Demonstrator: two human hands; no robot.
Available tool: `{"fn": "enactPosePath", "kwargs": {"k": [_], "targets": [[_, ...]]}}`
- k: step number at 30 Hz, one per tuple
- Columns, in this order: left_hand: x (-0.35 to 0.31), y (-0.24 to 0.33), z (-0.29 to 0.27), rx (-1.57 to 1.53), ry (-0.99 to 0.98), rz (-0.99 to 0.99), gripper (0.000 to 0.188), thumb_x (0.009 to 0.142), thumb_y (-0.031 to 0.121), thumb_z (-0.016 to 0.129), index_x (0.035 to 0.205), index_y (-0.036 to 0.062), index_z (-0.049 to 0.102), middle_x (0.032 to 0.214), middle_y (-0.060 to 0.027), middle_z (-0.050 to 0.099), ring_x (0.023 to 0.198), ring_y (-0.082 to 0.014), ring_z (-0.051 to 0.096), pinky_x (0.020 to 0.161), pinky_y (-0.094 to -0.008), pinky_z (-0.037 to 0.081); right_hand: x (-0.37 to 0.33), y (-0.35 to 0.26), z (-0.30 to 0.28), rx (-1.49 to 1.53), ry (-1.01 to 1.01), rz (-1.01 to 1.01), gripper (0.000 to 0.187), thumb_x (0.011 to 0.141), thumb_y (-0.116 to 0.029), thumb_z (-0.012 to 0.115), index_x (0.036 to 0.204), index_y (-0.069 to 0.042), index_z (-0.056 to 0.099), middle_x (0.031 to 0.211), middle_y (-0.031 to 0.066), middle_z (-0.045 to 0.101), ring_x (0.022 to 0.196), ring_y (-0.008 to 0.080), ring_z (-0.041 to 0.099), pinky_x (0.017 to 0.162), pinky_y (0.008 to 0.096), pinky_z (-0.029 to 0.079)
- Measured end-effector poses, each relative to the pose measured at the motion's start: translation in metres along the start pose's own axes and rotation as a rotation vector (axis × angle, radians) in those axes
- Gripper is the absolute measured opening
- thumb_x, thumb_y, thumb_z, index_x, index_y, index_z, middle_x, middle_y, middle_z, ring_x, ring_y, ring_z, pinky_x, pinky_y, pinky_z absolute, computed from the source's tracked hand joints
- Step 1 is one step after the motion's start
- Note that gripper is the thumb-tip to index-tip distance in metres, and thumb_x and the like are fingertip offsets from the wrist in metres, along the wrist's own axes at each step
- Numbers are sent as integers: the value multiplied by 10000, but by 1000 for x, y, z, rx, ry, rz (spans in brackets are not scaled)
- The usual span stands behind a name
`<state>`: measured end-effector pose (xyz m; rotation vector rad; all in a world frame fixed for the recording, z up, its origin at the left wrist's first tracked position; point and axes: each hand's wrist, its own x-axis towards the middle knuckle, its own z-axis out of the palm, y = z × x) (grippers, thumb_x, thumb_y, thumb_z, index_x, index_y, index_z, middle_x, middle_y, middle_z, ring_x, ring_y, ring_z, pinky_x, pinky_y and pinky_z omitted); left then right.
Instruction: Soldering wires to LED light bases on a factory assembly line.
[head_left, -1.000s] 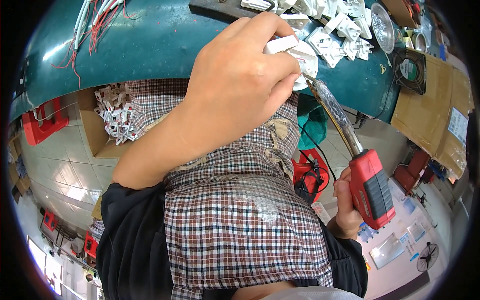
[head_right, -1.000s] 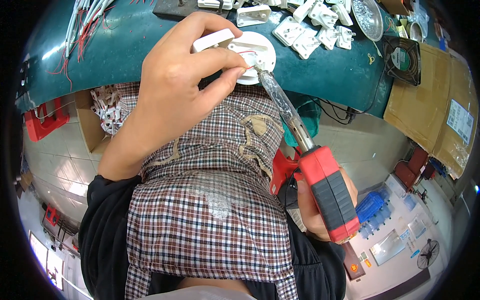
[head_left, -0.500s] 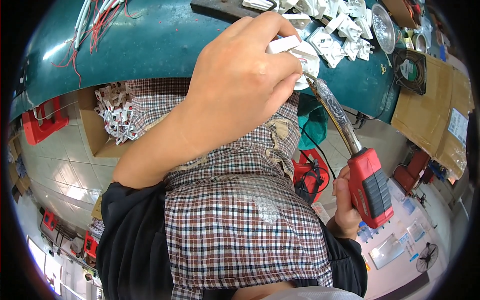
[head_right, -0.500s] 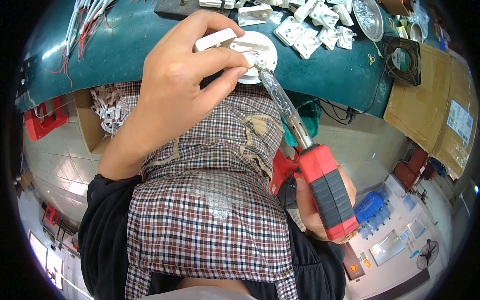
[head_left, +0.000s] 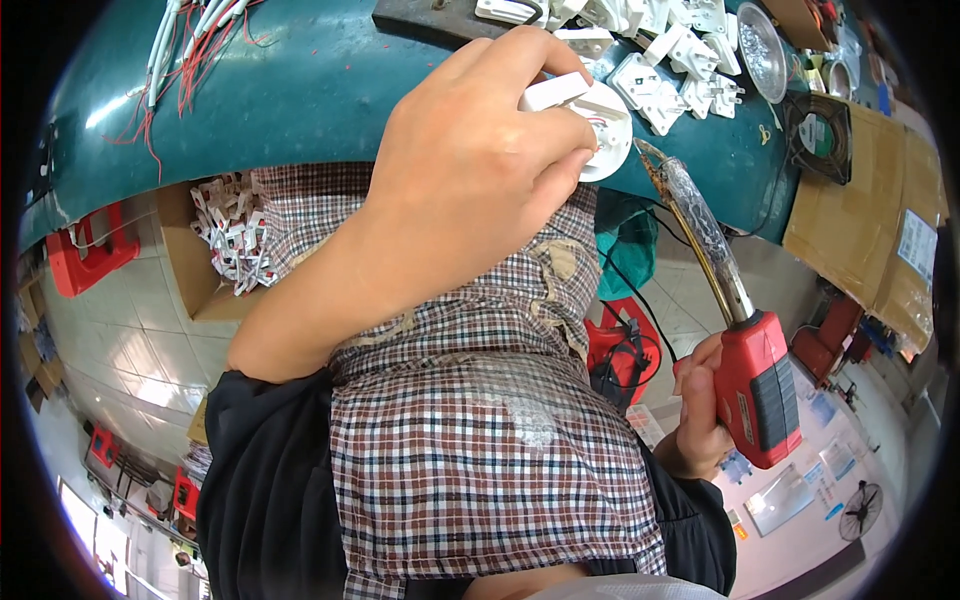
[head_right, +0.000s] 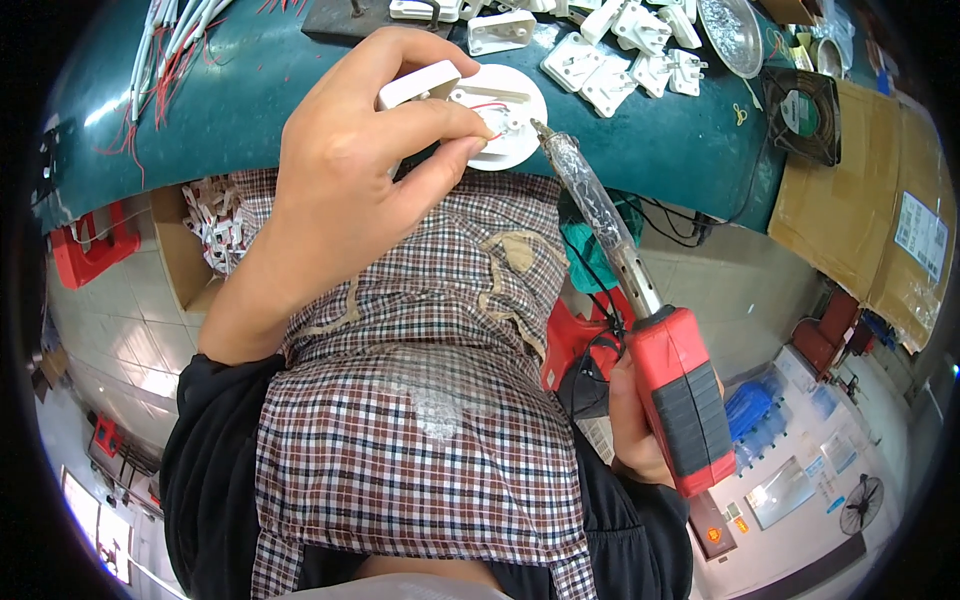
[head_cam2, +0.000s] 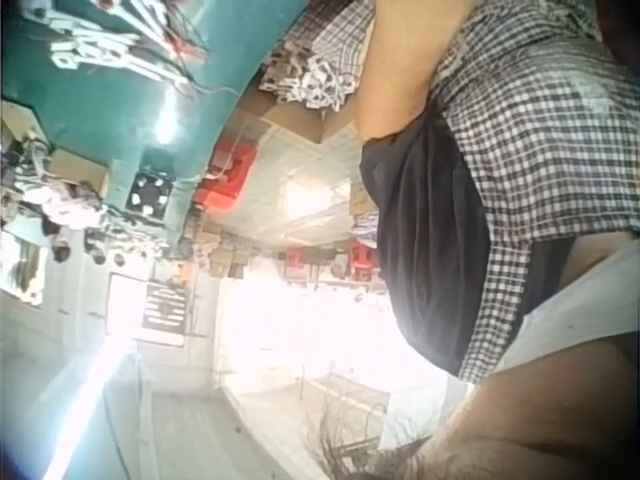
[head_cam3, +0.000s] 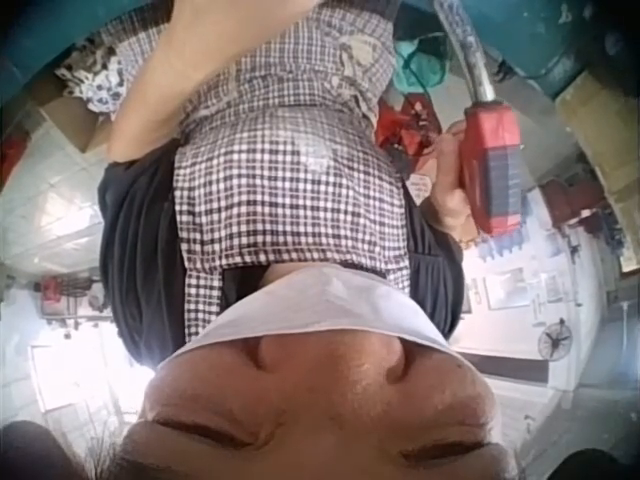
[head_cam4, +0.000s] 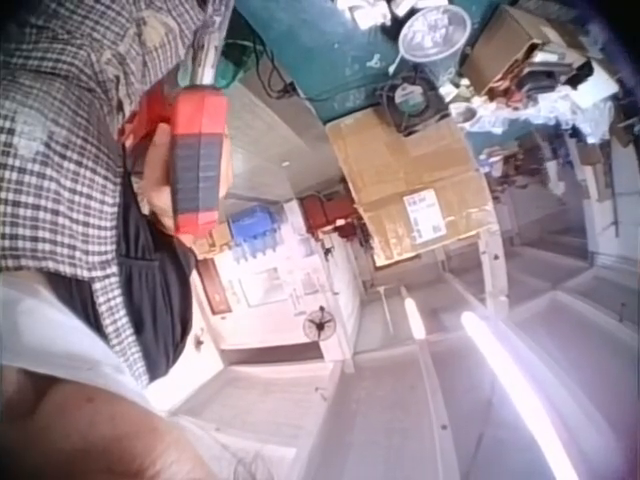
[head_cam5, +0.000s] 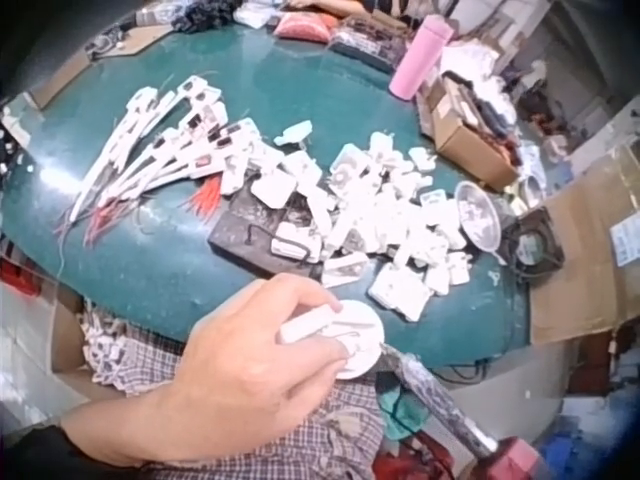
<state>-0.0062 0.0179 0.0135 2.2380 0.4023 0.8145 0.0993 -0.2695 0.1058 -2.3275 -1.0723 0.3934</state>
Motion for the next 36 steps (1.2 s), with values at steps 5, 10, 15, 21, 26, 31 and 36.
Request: {"fn": "enactPosePath", "kwargs": {"k": [5,10,15,21,26,31,36], "targets": [[2,0,0,1,-32,-8,154,726,42,802,871,76,762,1094,-59,674,914,-239,671,753,-334,534,10,-9,8,268,20,68,99,928,-50,596,931,5,514,785,100,516,553,105,449,504,244,382],[2,-1,-3,8,-42,-1,149,732,40,801,872,73,762,1092,-59,676,916,-238,671,753,-332,533,19,-10,18,442,110,102,107,933,-51,597,926,13,511,783,100,519,491,74,398,482,230,380],[5,0,-4,7,-75,-13,136,752,42,807,880,69,767,1101,-67,678,913,-235,677,747,-329,533,26,-2,31,585,322,114,121,952,-47,586,1017,39,530,792,101,532,456,38,351,467,226,383],[8,-1,-6,-46,-121,-58,134,770,18,810,893,47,764,1128,-69,672,859,-196,673,716,-297,528,41,5,40,723,369,37,93,985,-35,547,1057,24,542,845,106,559,456,43,345,480,238,392],[9,-1,-6,-43,-151,-108,120,779,34,821,860,23,733,1156,-87,665,830,-176,665,699,-294,527,65,17,55,765,458,4,111,975,-27,572,1076,21,573,864,104,598,486,59,394,513,247,413],[12,5,-7,-68,-142,-109,280,731,38,852,972,43,709,1185,-117,655,886,-200,672,750,-311,543,102,34,76,475,528,78,301,920,40,667,1198,-6,561,964,88,660,717,105,612,643,239,478],[13,-4,-3,-107,-119,7,495,666,59,897,1107,57,674,1157,-124,667,1015,-304,662,879,-361,530,142,75,101,190,474,-187,603,797,-20,847,1273,-18,477,1111,98,652,995,216,644,879,335,509]]}}
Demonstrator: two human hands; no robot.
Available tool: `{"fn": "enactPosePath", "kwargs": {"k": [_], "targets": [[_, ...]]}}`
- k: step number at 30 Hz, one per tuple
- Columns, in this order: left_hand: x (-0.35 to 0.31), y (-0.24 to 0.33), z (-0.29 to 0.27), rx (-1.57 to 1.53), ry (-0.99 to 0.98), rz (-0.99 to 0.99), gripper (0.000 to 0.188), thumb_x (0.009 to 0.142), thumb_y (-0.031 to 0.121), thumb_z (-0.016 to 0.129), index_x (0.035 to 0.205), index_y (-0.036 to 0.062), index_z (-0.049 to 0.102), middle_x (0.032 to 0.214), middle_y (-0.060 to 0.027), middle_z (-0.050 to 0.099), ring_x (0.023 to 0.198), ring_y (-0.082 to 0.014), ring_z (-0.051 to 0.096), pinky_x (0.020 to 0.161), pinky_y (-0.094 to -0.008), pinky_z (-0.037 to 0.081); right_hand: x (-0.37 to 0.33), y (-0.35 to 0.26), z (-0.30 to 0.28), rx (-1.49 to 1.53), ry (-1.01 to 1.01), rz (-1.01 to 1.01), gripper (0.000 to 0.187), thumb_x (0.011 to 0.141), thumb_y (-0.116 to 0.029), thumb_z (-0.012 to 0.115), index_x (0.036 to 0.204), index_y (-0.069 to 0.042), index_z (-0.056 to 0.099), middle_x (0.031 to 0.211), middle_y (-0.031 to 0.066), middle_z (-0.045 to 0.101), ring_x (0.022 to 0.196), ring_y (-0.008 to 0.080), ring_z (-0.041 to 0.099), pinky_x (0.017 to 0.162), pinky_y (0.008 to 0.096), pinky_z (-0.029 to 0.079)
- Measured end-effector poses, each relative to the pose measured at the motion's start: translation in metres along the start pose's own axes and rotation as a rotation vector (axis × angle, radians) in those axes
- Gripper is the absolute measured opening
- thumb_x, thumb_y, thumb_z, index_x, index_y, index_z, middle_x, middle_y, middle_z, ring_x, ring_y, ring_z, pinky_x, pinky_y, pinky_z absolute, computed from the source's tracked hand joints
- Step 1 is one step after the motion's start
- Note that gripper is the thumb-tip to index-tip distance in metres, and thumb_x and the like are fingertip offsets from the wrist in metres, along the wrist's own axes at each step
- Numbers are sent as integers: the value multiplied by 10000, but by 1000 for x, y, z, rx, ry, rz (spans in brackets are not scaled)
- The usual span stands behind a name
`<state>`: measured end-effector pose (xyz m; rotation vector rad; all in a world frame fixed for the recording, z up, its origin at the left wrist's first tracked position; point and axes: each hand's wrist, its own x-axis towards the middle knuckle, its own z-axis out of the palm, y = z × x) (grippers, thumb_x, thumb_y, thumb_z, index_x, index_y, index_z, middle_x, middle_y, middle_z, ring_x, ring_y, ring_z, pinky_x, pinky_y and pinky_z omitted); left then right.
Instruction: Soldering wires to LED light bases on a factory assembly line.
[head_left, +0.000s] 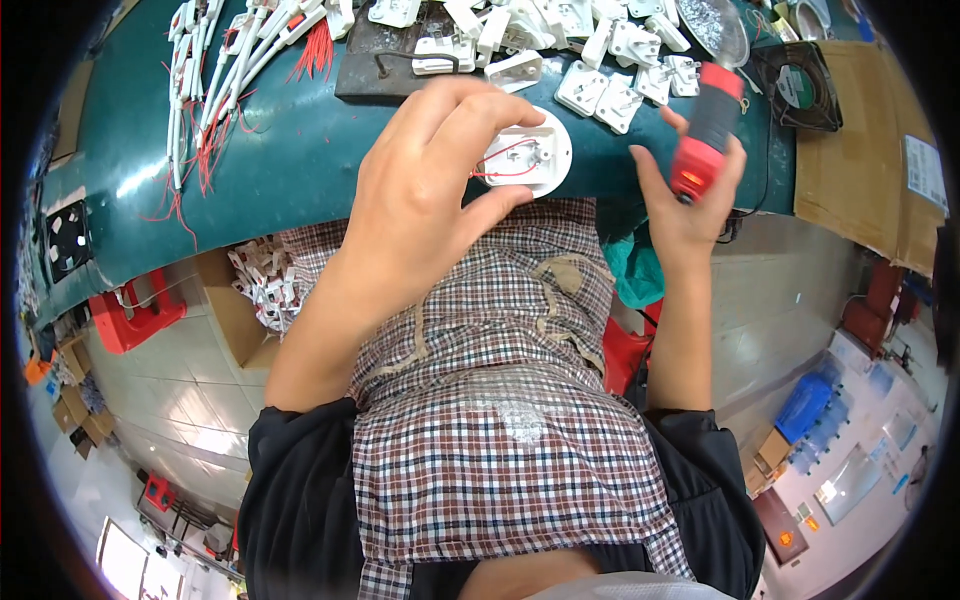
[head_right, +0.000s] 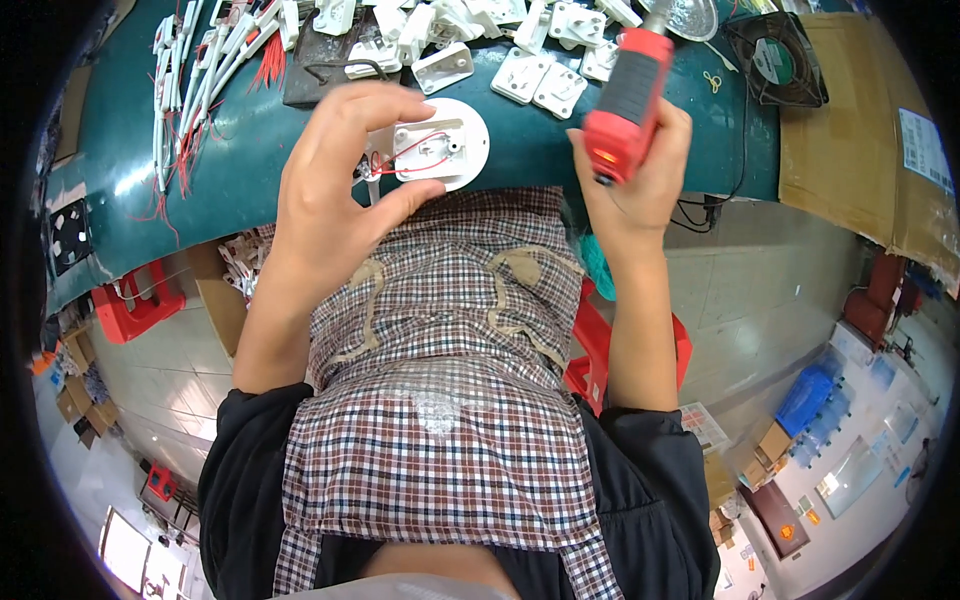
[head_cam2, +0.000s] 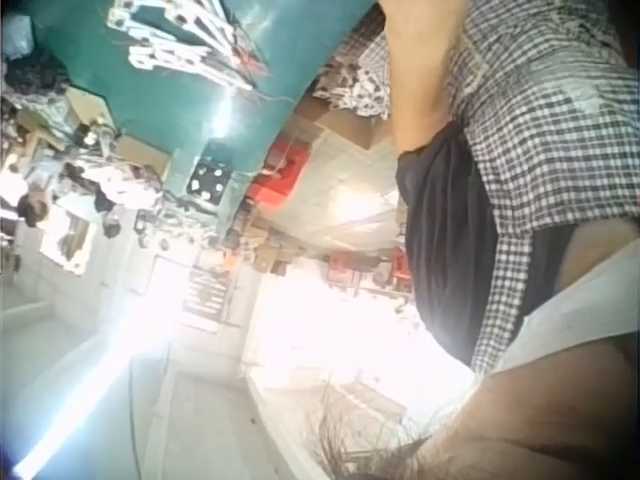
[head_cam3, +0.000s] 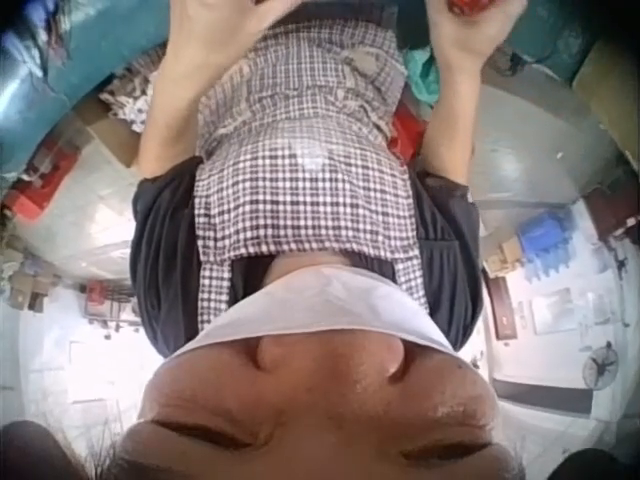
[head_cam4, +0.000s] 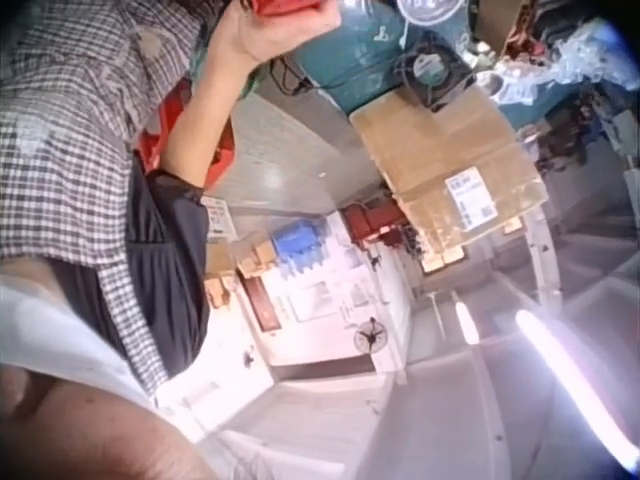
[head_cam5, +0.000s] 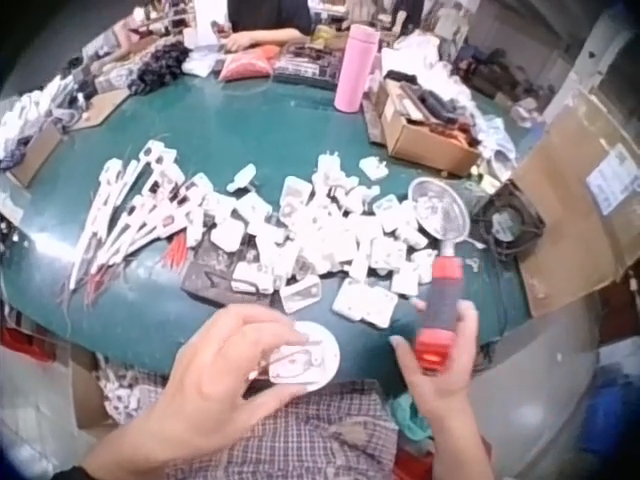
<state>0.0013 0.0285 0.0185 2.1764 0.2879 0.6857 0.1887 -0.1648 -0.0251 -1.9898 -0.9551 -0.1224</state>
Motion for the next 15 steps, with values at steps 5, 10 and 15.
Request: {"fn": "enactPosePath", "kwargs": {"k": [5,10,15], "targets": [[0,5,-12,14,30,32,503,665,42,900,1113,28,671,1100,-112,694,1025,-265,670,882,-338,525,14,-2,23,-319,-104,-139,685,695,-131,928,1218,-16,500,1133,156,573,1022,359,621,870,402,512],[-10,16,-62,-43,18,-36,519,653,35,899,1121,15,673,1105,-87,699,1031,-210,663,904,-308,507,20,5,20,-342,-106,-155,615,724,-133,910,1195,-18,532,1091,150,582,992,349,616,877,400,508],[-67,3,-149,252,-101,-361,562,627,-13,865,1149,27,659,1102,-94,695,1037,-241,678,888,-335,528,17,4,10,-288,-93,-125,575,765,-109,888,1199,-13,523,1138,133,634,1011,233,638,898,349,512]]}}
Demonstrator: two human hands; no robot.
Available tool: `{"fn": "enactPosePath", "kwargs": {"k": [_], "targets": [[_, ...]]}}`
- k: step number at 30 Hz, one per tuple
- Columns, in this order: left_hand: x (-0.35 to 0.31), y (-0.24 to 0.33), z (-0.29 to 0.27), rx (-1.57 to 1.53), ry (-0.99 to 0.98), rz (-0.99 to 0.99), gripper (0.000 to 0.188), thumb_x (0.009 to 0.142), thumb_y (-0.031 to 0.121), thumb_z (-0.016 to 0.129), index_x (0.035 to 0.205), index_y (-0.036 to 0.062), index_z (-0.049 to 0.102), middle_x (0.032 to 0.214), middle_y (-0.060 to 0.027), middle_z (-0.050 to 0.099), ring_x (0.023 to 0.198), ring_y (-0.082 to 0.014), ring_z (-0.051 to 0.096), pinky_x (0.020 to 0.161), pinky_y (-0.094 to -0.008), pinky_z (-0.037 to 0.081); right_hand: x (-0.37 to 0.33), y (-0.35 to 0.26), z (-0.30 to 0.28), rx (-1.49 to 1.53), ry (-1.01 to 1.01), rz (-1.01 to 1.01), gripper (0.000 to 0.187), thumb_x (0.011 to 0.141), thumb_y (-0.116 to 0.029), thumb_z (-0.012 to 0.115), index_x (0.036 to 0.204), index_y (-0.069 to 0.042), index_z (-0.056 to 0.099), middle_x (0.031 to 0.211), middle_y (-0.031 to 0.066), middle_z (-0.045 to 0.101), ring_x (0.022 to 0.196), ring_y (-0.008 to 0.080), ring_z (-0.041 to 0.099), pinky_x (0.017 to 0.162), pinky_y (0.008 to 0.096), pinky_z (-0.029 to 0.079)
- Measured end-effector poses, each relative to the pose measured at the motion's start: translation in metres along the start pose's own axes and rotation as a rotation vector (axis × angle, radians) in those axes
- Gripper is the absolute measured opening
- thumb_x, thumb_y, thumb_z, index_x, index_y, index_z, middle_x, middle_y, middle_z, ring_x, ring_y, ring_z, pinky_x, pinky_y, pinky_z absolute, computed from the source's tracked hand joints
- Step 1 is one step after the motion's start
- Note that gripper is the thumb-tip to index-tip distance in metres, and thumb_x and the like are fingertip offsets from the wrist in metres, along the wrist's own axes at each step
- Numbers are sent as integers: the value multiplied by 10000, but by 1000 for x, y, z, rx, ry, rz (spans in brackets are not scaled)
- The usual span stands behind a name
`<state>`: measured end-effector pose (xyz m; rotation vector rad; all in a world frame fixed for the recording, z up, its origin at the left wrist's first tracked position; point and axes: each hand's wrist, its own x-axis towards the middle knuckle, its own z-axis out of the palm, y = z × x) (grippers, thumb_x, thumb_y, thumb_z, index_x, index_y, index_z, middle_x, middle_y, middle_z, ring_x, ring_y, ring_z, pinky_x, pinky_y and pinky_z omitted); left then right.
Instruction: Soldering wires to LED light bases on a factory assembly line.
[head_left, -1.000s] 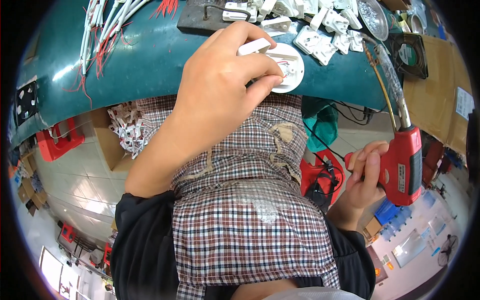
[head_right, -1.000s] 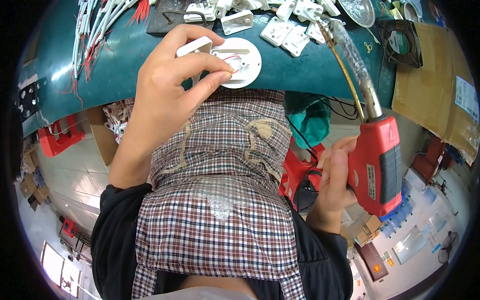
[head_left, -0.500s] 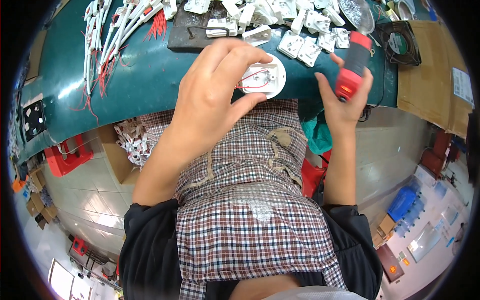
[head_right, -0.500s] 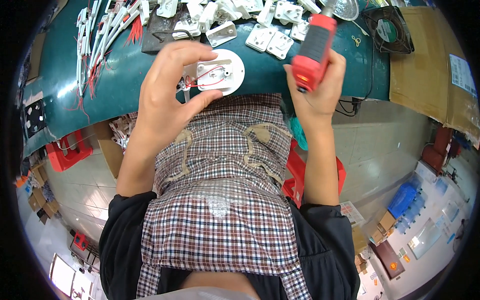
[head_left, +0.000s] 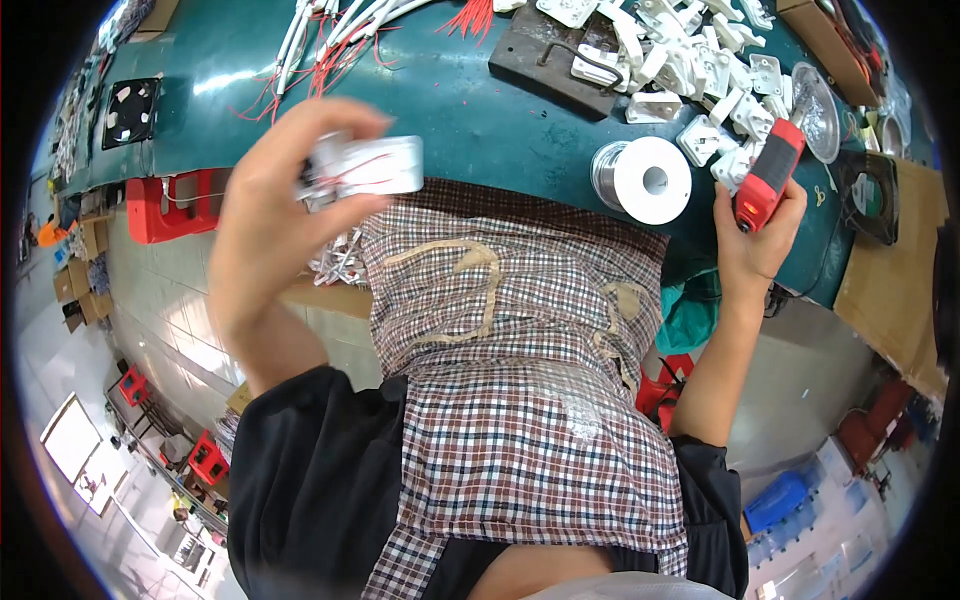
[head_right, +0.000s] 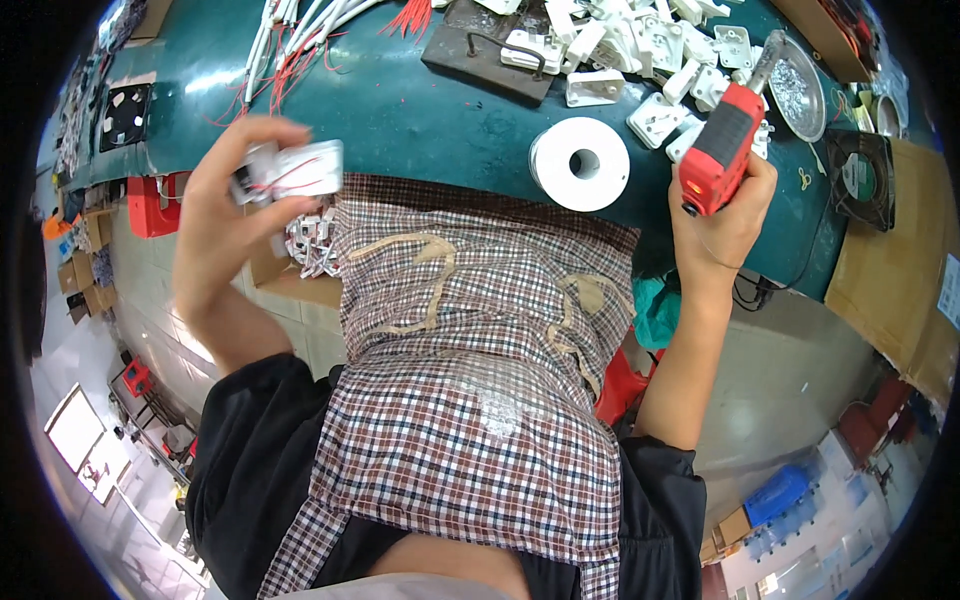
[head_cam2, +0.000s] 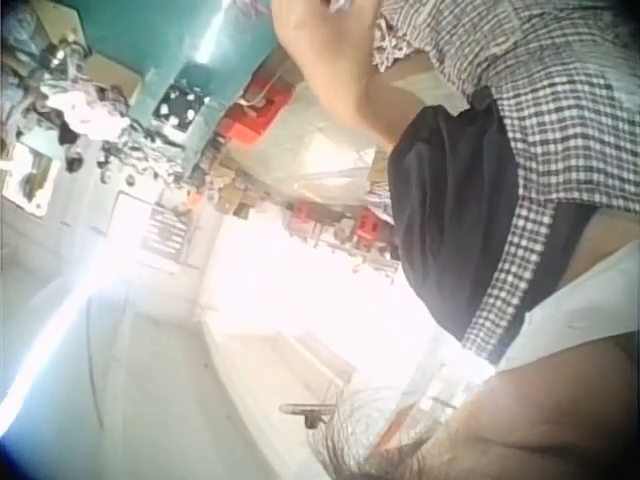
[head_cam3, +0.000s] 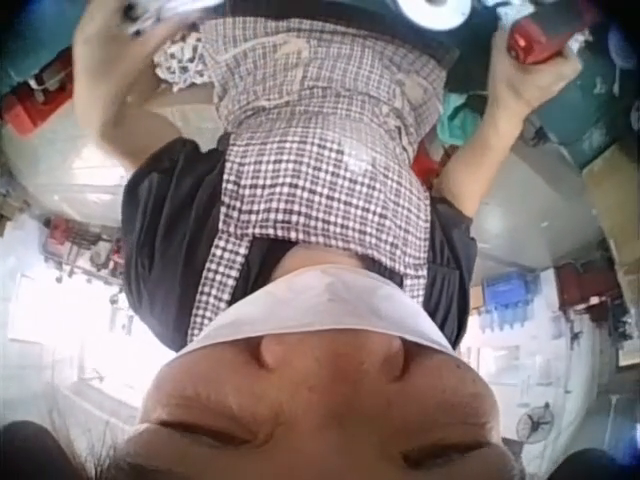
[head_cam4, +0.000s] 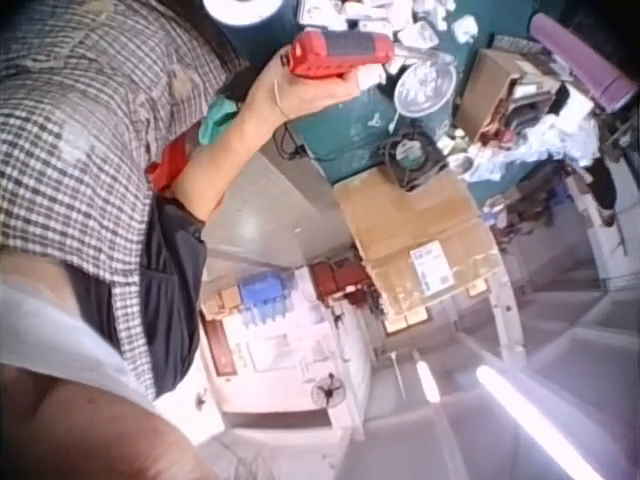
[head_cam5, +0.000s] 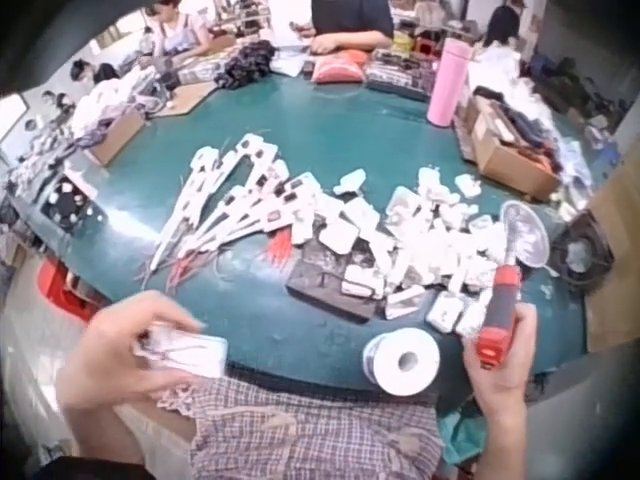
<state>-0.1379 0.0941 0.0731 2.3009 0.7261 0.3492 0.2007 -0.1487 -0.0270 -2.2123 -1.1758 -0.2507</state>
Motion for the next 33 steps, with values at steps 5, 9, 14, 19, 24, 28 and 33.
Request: {"fn": "enactPosePath", "kwargs": {"k": [5,9,14,19,24,28,33], "targets": [[-56,-30,-30,400,10,-273,552,676,-15,838,1189,82,660,1113,-73,693,1018,-253,679,899,-347,524,8,-4,-8,414,-4,121,570,782,124,791,1246,16,478,1181,162,658,1070,230,647,936,344,521],[-36,-27,-13,290,215,-276,493,735,43,832,1196,105,669,1161,-66,675,1018,-262,665,883,-362,533,2,-30,-30,585,-92,191,573,799,153,737,1263,-8,442,1288,178,577,1225,301,598,984,419,524],[23,38,79,-177,123,255,449,738,-6,808,1167,82,709,1201,-105,679,1031,-262,667,813,-324,544,-8,-59,-36,579,-230,101,556,743,60,819,1170,-29,474,1242,134,629,1079,213,623,916,327,509],[48,66,145,-236,218,482,378,684,21,827,1040,77,713,1083,-94,692,956,-291,677,757,-368,565,-9,-74,-36,566,-223,-60,615,686,42,847,1173,-21,477,1210,150,645,1054,217,634,887,333,523],[54,69,160,-336,261,497,256,679,25,836,859,54,656,997,-83,710,835,-270,693,706,-357,570,-2,-77,-37,715,-120,-19,588,685,77,811,1146,-27,461,1118,111,553,1157,272,630,936,386,524],[53,73,160,-391,410,390,273,675,17,837,905,48,694,1023,-103,714,836,-271,694,709,-362,575,2,-73,-37,629,-109,27,576,685,87,797,1136,-29,458,1127,105,538,1166,270,620,948,384,513],[46,68,160,-340,400,512,347,682,-31,842,1009,27,741,1030,-124,723,874,-284,715,757,-359,596,-4,-75,-37,745,-230,-7,614,694,38,845,1170,-51,469,1247,164,615,1101,236,629,938,367,517]]}}
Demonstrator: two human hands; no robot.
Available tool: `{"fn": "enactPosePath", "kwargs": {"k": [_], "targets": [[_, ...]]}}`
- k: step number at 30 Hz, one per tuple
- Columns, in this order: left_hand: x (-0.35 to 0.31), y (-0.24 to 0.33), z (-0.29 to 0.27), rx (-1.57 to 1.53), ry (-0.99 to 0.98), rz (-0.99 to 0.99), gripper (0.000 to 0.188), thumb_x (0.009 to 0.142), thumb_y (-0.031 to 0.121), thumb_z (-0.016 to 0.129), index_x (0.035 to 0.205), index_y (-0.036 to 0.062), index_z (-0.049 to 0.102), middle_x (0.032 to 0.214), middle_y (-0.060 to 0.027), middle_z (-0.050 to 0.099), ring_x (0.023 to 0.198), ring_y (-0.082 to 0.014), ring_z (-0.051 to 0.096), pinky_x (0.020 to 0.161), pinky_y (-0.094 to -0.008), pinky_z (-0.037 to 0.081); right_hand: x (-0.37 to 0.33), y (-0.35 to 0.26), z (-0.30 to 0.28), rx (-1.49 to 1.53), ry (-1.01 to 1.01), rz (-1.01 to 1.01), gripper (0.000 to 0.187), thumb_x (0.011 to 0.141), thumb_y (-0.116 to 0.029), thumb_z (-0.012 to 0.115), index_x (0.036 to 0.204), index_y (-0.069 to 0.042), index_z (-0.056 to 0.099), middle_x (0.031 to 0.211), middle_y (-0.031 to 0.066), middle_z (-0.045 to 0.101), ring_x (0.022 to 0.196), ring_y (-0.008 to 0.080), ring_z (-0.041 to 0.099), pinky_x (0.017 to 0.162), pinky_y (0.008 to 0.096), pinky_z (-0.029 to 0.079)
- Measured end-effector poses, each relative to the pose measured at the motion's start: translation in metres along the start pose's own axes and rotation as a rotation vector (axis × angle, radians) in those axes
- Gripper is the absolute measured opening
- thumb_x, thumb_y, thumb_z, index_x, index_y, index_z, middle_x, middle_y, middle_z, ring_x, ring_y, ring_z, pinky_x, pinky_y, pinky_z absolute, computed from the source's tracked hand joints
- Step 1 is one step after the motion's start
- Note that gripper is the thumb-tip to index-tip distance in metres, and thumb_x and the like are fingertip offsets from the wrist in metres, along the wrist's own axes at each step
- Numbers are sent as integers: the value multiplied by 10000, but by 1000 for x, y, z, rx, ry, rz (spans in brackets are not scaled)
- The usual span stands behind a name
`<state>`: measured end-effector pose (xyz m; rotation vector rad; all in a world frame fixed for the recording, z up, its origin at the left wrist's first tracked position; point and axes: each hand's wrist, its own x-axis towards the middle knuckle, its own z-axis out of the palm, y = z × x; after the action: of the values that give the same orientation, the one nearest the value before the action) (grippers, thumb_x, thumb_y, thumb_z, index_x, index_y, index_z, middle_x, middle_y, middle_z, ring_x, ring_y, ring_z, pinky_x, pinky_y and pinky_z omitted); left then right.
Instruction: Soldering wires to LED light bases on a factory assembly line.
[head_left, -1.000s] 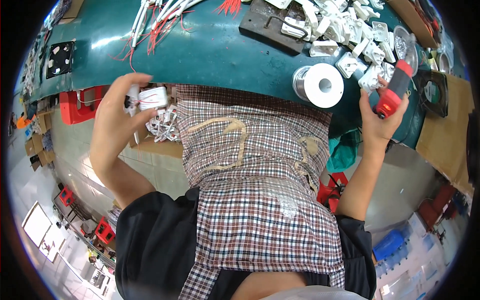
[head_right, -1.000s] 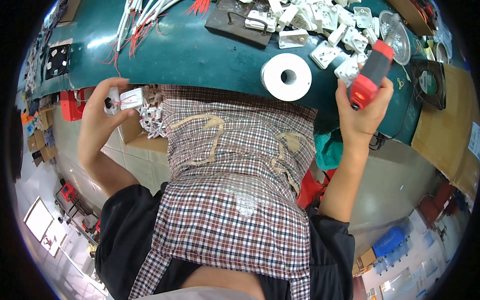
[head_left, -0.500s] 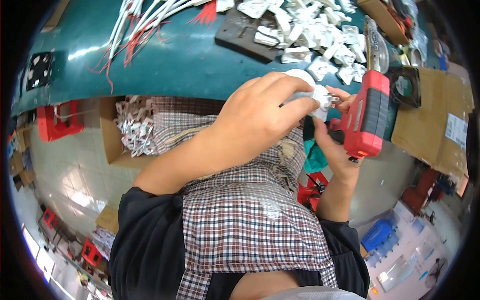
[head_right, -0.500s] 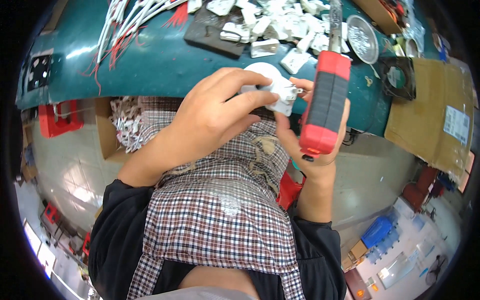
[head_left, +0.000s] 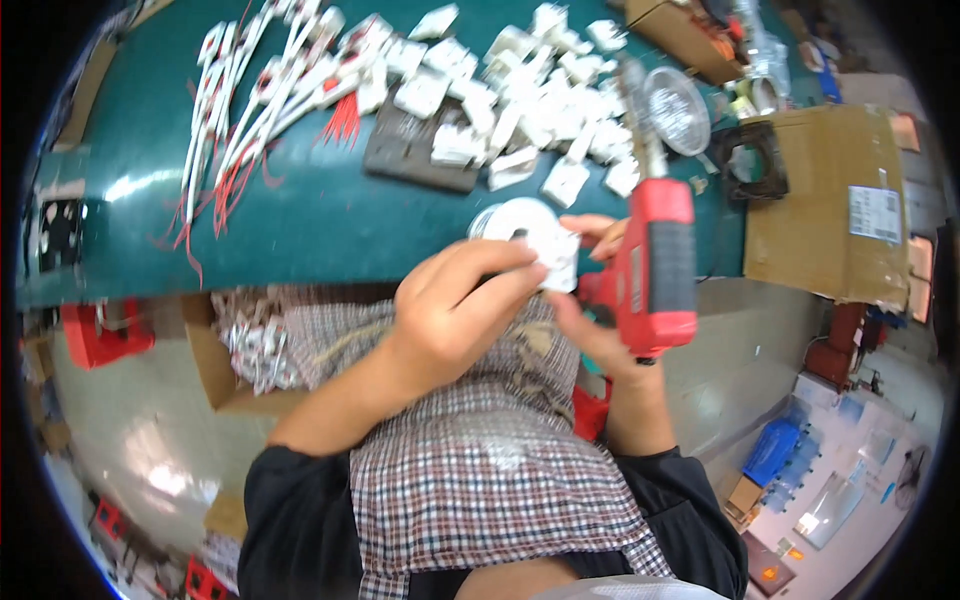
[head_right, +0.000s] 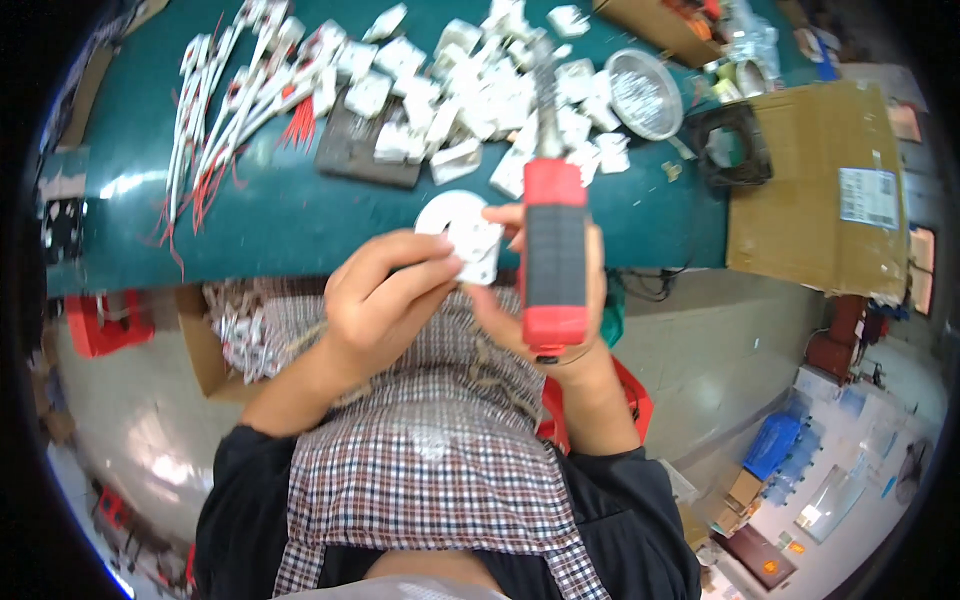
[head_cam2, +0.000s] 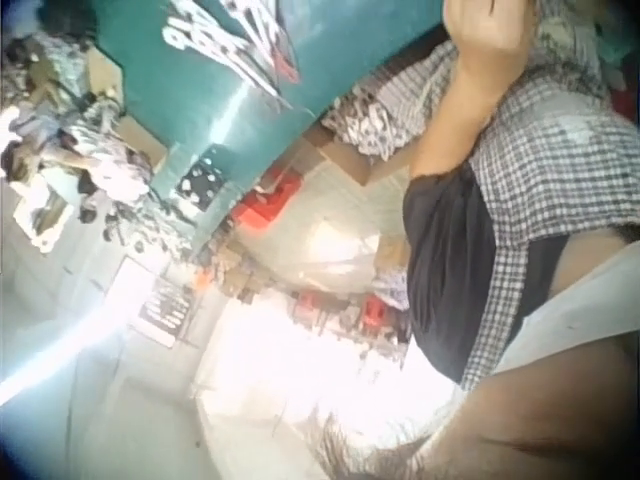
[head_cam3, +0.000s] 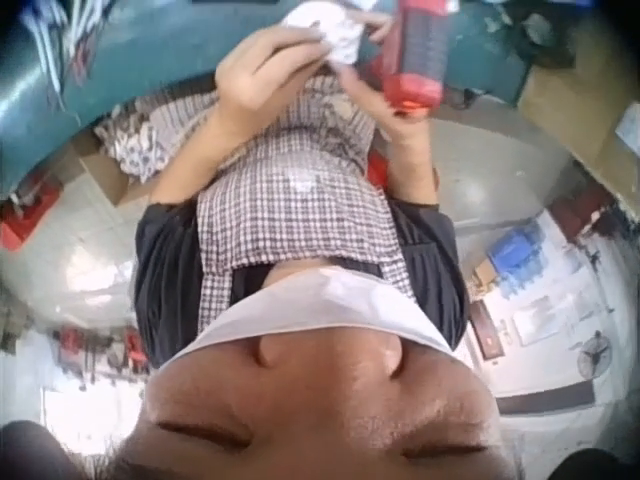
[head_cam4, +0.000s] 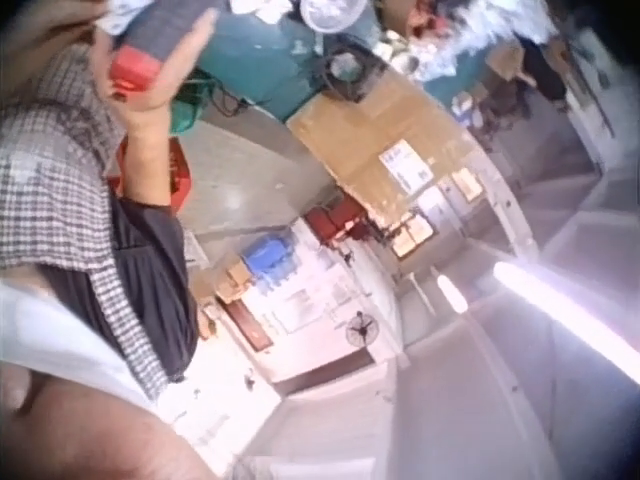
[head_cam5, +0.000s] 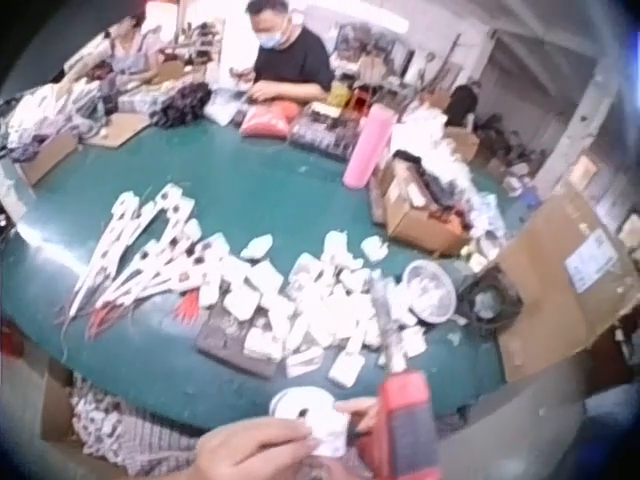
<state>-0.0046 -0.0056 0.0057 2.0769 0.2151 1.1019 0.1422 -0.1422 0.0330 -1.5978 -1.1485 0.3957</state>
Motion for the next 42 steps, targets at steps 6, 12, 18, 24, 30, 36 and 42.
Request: {"fn": "enactPosePath", "kwargs": {"k": [6,12,18,24,30,36,42], "targets": [[-6,6,4,-127,111,-176,322,709,-74,844,991,18,721,1002,-143,718,884,-268,715,746,-332,586,-5,-6,29,349,189,161,659,769,48,847,1253,-49,410,1219,142,587,1234,305,615,1028,454,534],[-7,7,11,-137,158,-161,336,706,-69,853,1001,11,714,1013,-141,708,881,-261,712,728,-319,588,-12,-17,51,393,313,250,655,811,112,757,1292,-64,349,1275,176,560,1292,320,577,1044,428,526],[-7,10,6,-152,73,-249,269,728,-24,842,971,1,726,997,-118,714,862,-255,715,714,-336,587,-4,2,34,85,176,28,687,791,60,791,1358,-4,408,1245,152,556,1216,298,621,1029,431,532],[1,-17,-41,80,101,-171,215,761,-42,782,959,31,741,970,-119,716,854,-252,699,723,-334,560,15,0,6,-339,-31,-128,662,710,4,846,1275,46,504,1210,195,596,1072,321,631,899,394,557],[-8,-42,-92,144,276,-418,124,871,-17,730,987,25,749,1050,-104,718,914,-170,675,724,-270,542,30,-9,11,-534,-135,-249,624,664,-60,871,1202,-26,557,1151,131,631,1042,327,595,896,393,504],[-14,-49,-109,157,333,-440,115,887,-9,719,994,24,747,1042,-96,717,871,-145,676,684,-254,547,39,-23,19,-492,-184,-189,595,685,-24,853,1187,-25,535,1139,150,627,1044,350,616,896,400,512],[-2,-63,-126,250,336,-501,141,884,-2,708,1011,43,750,1017,-76,718,823,-144,687,679,-261,554,46,-39,20,-635,-299,-196,567,681,-21,842,1147,-19,519,1102,174,610,901,379,651,742,404,552]]}}
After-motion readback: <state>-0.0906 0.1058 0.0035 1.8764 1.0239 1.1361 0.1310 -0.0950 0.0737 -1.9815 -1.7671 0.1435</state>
